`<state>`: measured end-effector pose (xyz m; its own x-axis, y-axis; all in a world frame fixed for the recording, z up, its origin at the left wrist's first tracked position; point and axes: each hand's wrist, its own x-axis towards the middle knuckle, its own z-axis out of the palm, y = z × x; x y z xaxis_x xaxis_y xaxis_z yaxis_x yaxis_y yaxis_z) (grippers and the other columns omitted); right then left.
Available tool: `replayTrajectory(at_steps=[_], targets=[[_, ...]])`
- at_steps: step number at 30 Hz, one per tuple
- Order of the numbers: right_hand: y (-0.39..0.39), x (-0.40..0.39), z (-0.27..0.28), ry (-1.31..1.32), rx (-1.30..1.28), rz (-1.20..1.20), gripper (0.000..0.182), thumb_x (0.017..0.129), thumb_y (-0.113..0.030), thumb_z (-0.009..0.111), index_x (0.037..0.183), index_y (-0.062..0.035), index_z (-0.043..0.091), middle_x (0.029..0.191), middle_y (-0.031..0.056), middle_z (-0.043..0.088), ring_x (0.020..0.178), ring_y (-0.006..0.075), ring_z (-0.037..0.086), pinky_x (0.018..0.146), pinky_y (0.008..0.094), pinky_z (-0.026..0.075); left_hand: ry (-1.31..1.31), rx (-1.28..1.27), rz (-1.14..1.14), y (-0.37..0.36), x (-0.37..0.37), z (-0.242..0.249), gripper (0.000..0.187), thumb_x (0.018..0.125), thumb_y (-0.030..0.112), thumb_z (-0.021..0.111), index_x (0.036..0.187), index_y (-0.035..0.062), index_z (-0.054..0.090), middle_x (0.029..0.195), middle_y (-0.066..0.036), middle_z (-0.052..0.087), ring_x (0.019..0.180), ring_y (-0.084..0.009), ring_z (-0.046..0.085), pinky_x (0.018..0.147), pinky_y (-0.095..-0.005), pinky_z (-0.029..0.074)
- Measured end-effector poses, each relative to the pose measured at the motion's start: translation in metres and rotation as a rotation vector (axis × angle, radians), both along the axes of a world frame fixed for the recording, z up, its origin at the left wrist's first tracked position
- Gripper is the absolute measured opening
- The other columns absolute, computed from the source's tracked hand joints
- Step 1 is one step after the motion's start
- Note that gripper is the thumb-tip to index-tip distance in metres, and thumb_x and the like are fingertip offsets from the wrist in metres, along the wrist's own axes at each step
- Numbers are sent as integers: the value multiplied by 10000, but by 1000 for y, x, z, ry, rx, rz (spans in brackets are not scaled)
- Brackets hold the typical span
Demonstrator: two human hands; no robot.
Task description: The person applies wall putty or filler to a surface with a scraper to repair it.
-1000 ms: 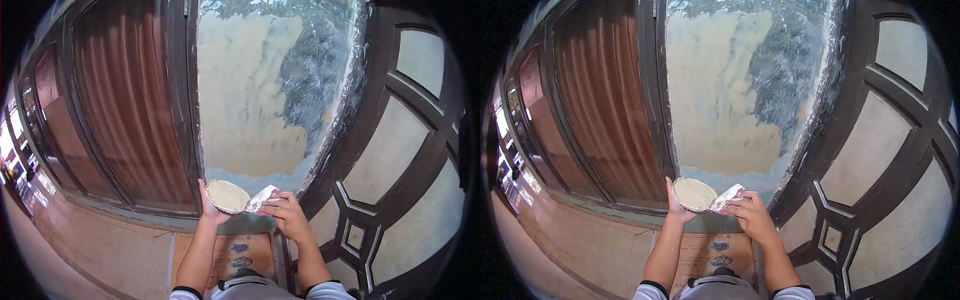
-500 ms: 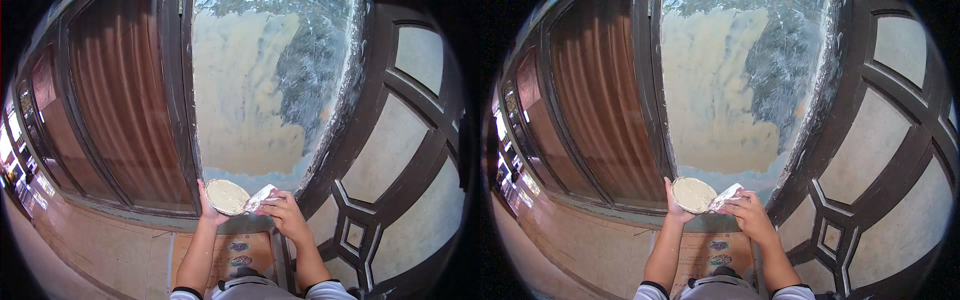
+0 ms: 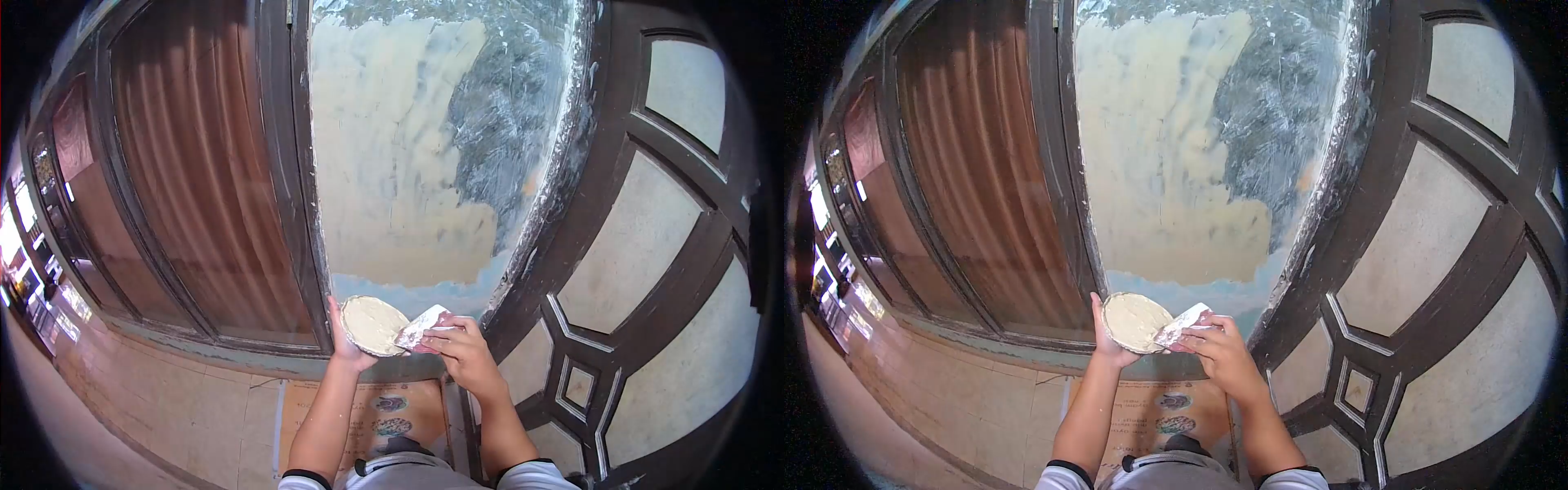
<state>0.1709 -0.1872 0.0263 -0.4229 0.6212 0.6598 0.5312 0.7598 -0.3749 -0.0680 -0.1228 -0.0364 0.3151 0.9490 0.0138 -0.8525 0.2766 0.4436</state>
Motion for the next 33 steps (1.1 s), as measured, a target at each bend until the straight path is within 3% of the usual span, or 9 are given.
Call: replayTrajectory(at_steps=[14,16,18,20,21,24,26,27,33], targets=[[16,20,-9,165,-66,-58,395,781,68,673,1118,-100,792,1122,58,768,1094,316,609,1016,428,470,-94,74,-179,10,22,-18,1154,828,974,257,1443,37,536,1418,-271,582,1275,-498,583,1020,-714,474],[25,29,-5,98,50,-192,370,777,71,641,1091,-68,780,1096,83,768,1029,304,638,937,428,487,-103,50,-119,11,26,-17,1161,803,990,279,1490,78,485,1452,-270,551,1272,-537,566,946,-775,474],[48,37,-14,175,-10,-194,260,836,32,624,1040,-42,767,1026,117,759,1005,312,655,906,437,471,-154,103,-154,9,26,-16,1161,799,991,283,1503,88,475,1456,-270,549,1277,-549,558,930,-789,477],[80,44,-20,426,-150,-248,155,897,-28,628,1010,-24,734,953,131,727,967,340,647,913,442,448,-269,158,-200,8,22,-11,1138,813,977,292,1487,82,493,1428,-310,554,1211,-617,566,831,-786,526],[101,49,-22,431,-149,-244,155,897,-28,628,1010,-24,734,953,131,727,967,340,647,913,442,448,-198,64,-107,9,21,-10,1140,802,982,305,1492,93,481,1426,-321,546,1186,-653,555,769,-797,532],[166,64,-23,358,-65,-337,118,922,-114,687,989,-17,694,957,138,698,955,360,617,913,460,433,-230,163,-152,14,11,-6,1186,776,1004,300,1524,96,450,1457,-330,515,1185,-667,549,806,-788,532],[201,67,-21,194,148,-419,217,888,-164,764,998,-2,670,933,171,682,926,388,611,855,475,464,-239,62,-45,16,5,-2,1181,774,1005,303,1525,105,443,1438,-347,519,1166,-688,544,772,-791,537],[217,69,-23,139,197,-440,342,844,-266,826,1015,-12,674,966,161,685,948,382,597,840,486,456,-225,147,-81,20,1,-6,1180,774,1005,302,1524,105,442,1430,-347,524,1162,-685,547,765,-787,542],[274,75,-17,-26,373,-480,394,798,-345,859,974,-48,669,951,118,667,927,363,593,852,493,437,-249,194,-33,30,-9,-5,1176,772,1007,303,1521,111,442,1425,-349,522,1151,-682,554,757,-779,548]])
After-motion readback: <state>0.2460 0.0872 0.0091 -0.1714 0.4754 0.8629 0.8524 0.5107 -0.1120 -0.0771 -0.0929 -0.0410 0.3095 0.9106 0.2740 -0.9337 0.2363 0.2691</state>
